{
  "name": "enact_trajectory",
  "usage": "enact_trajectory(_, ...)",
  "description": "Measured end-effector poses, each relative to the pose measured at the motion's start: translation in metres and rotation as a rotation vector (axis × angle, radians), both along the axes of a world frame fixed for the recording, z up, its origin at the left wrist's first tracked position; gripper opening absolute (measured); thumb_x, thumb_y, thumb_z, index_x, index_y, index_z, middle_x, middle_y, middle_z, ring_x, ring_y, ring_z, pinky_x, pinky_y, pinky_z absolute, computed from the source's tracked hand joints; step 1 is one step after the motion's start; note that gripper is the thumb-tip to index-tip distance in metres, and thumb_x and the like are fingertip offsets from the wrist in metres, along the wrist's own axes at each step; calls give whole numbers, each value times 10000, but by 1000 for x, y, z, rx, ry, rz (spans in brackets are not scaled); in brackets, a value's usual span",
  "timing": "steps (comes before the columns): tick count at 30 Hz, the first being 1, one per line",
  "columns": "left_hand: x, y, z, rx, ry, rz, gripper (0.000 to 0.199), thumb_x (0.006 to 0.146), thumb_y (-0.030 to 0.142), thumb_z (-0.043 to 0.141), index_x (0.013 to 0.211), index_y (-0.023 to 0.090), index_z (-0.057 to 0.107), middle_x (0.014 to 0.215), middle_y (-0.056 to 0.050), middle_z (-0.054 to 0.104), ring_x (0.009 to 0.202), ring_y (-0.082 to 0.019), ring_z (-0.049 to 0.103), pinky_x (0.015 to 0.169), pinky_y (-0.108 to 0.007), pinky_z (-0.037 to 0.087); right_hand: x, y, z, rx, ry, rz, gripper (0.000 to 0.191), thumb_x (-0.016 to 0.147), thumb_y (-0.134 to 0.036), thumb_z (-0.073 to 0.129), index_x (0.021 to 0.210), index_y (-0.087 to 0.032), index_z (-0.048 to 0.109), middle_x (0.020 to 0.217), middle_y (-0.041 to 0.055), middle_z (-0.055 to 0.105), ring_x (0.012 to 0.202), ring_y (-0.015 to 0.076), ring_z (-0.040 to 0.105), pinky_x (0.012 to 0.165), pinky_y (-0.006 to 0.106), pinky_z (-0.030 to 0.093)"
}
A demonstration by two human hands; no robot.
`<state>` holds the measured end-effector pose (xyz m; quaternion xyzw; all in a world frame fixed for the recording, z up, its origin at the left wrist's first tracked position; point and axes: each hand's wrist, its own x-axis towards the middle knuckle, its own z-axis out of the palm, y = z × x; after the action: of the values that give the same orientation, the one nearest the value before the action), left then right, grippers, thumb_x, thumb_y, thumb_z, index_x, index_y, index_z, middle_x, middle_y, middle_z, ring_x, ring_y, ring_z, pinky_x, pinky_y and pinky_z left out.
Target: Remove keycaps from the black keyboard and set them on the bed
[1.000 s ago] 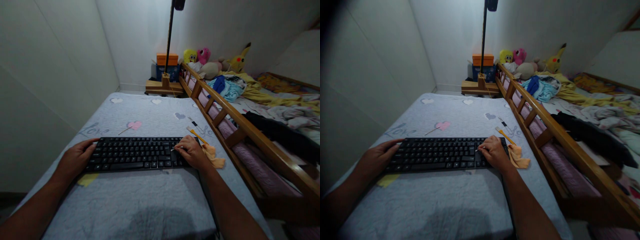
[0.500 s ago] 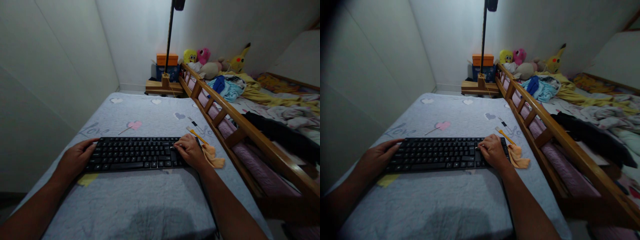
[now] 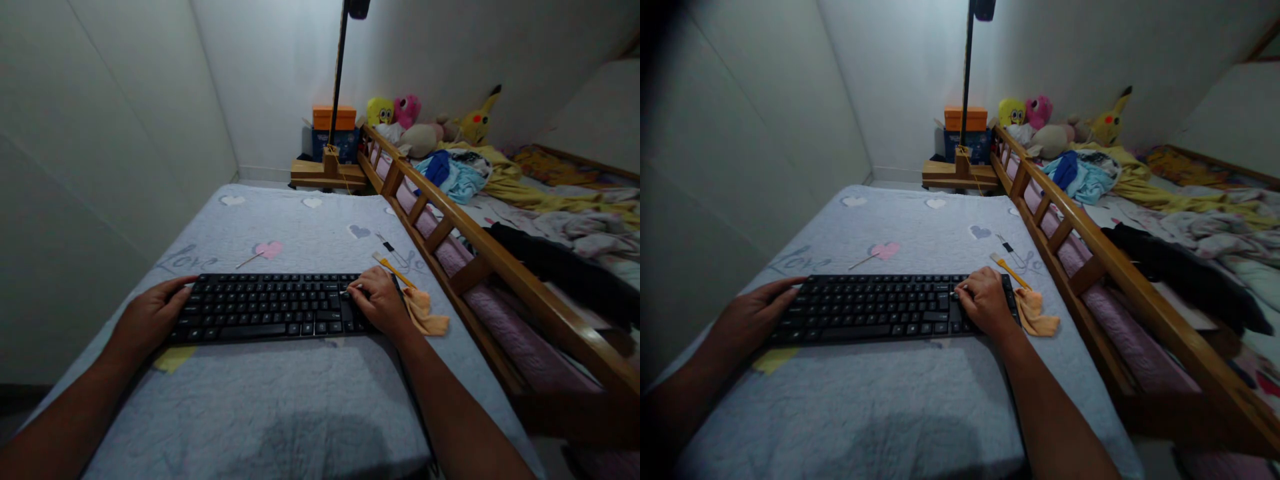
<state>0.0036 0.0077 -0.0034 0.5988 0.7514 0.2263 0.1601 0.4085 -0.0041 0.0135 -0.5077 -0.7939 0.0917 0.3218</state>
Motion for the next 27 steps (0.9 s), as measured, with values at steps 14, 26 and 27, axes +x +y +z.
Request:
enact_trajectory(14, 1, 1, 1, -19, -20, 5, 551, 806, 495, 416, 1193, 182, 653, 1143, -90, 701, 1030, -258, 645, 924, -354, 474, 0, -4, 3, -15, -19, 42, 167, 849, -190, 607, 690, -204, 655, 706, 20, 634, 816, 193, 524, 799, 367, 366)
enact_trajectory(26, -2, 0, -3, -13, -15, 9, 544, 818, 504, 405, 1196, 198, 649, 1132, -82, 701, 1027, -247, 638, 908, -346, 473, -3, 0, 2, 3, -6, -16, 164, 862, -186, 603, 712, -198, 669, 728, 28, 653, 836, 198, 519, 818, 368, 365)
enact_trajectory(27, -2, 0, -4, -13, -12, 8, 544, 818, 506, 404, 1198, 203, 648, 1129, -80, 702, 1027, -246, 637, 902, -345, 474, -3, 0, 2, 6, -9, -23, 165, 863, -186, 601, 714, -197, 670, 731, 28, 654, 835, 198, 518, 820, 370, 362)
